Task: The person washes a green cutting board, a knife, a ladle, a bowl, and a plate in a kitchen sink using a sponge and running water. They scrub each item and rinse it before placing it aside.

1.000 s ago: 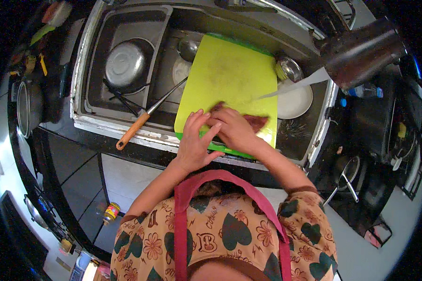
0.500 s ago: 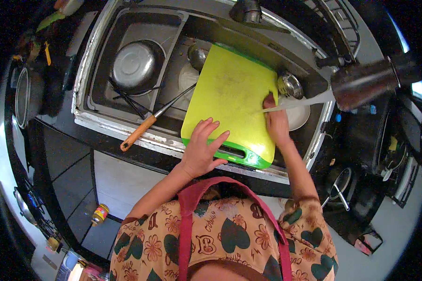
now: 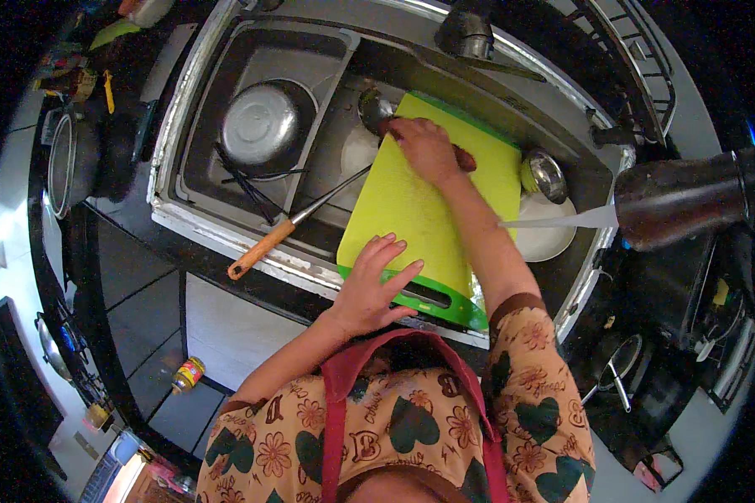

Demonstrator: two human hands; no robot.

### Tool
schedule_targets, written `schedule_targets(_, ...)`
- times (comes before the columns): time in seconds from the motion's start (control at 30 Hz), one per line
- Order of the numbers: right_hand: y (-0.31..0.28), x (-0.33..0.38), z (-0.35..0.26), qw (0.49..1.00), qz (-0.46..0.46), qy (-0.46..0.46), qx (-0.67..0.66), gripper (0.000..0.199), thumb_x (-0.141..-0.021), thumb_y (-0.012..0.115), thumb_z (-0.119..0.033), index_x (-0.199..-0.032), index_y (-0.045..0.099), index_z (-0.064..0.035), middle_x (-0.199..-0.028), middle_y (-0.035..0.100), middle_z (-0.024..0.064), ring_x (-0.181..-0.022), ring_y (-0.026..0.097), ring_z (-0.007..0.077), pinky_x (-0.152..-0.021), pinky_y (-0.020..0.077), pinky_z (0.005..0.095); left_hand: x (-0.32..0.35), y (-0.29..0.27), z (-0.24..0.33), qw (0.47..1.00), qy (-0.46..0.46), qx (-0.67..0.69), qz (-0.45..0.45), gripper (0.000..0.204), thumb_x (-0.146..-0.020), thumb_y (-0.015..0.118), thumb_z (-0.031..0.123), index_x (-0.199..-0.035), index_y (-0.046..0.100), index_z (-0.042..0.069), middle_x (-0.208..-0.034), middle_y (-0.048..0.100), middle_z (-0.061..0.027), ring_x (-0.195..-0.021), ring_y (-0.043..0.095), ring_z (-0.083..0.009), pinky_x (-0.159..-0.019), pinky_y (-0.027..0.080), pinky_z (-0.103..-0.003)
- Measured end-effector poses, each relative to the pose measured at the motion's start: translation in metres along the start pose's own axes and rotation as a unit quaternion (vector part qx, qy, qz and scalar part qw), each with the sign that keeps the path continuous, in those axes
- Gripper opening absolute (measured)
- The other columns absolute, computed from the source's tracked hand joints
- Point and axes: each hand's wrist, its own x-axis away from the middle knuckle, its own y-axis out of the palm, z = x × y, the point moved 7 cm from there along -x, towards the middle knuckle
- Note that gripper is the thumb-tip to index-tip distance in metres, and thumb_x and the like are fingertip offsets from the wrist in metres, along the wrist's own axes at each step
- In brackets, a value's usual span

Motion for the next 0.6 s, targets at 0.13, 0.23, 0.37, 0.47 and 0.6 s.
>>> schedule_targets(0.13, 0.001, 0.022, 0.081, 0.986, -0.017, 0.134, 0.100, 0.040, -0.086, 0.051, -0.027, -0.124, 0.053, -0.0132, -0.126, 0.055, 0.0100, -0.110, 0.052, 0.0341, -0.092, 0.0433, 0.0476, -0.004, -0.003, 0.002, 1.000, 0.001, -0.005, -0.004, 0.080, -0.056, 0.082, 0.029, -0.128, 0.051, 0.013, -0.130, 0.041, -0.0187, -0.124, 0.037, -0.0395, -0.105, 0.031, -0.052)
schedule_targets(0.23, -0.018, 0.075, 0.126, 0.971, 0.028, 0.196, 0.134, 0.039, -0.088, 0.053, -0.024, -0.125, 0.052, -0.0115, -0.120, 0.056, 0.0163, -0.109, 0.052, 0.0366, -0.093, 0.0410, 0.0446, -0.001, -0.002, 0.005, 1.000, 0.007, -0.002, -0.006, 0.077, -0.057, 0.081, 0.028, -0.126, 0.051, 0.011, -0.128, 0.043, -0.0184, -0.123, 0.038, -0.0386, -0.105, 0.031, -0.051)
schedule_targets(0.37, -0.036, 0.170, 0.130, 0.946, 0.067, 0.202, 0.243, 0.036, -0.085, 0.052, -0.023, -0.116, 0.056, -0.0047, -0.110, 0.058, 0.0179, -0.098, 0.053, 0.0365, -0.087, 0.0442, 0.0468, -0.002, 0.002, 0.007, 1.000, 0.022, 0.008, -0.010, 0.071, -0.058, 0.081, 0.027, -0.121, 0.053, 0.008, -0.125, 0.045, -0.0170, -0.121, 0.040, -0.0371, -0.103, 0.033, -0.050)
schedule_targets(0.47, -0.071, 0.216, 0.064, 0.959, 0.036, 0.208, 0.187, 0.033, -0.084, 0.056, -0.021, -0.112, 0.057, -0.0036, -0.108, 0.059, 0.0176, -0.096, 0.053, 0.0363, -0.085, 0.0443, 0.0466, 0.002, 0.006, 0.007, 0.999, 0.024, 0.005, -0.021, 0.067, -0.059, 0.080, 0.027, -0.118, 0.054, 0.008, -0.124, 0.046, -0.0159, -0.120, 0.042, -0.0361, -0.101, 0.034, -0.048)
schedule_targets(0.6, -0.101, 0.240, 0.051, 0.964, 0.036, 0.223, 0.137, 0.029, -0.081, 0.060, -0.016, -0.108, 0.060, -0.0048, -0.105, 0.060, 0.0150, -0.093, 0.054, 0.0358, -0.083, 0.0448, 0.0475, 0.006, 0.025, 0.016, 0.988, 0.106, -0.079, -0.082, 0.047, -0.068, 0.073, 0.029, -0.107, 0.057, 0.010, -0.113, 0.053, -0.0114, -0.112, 0.047, -0.0301, -0.097, 0.038, -0.045)
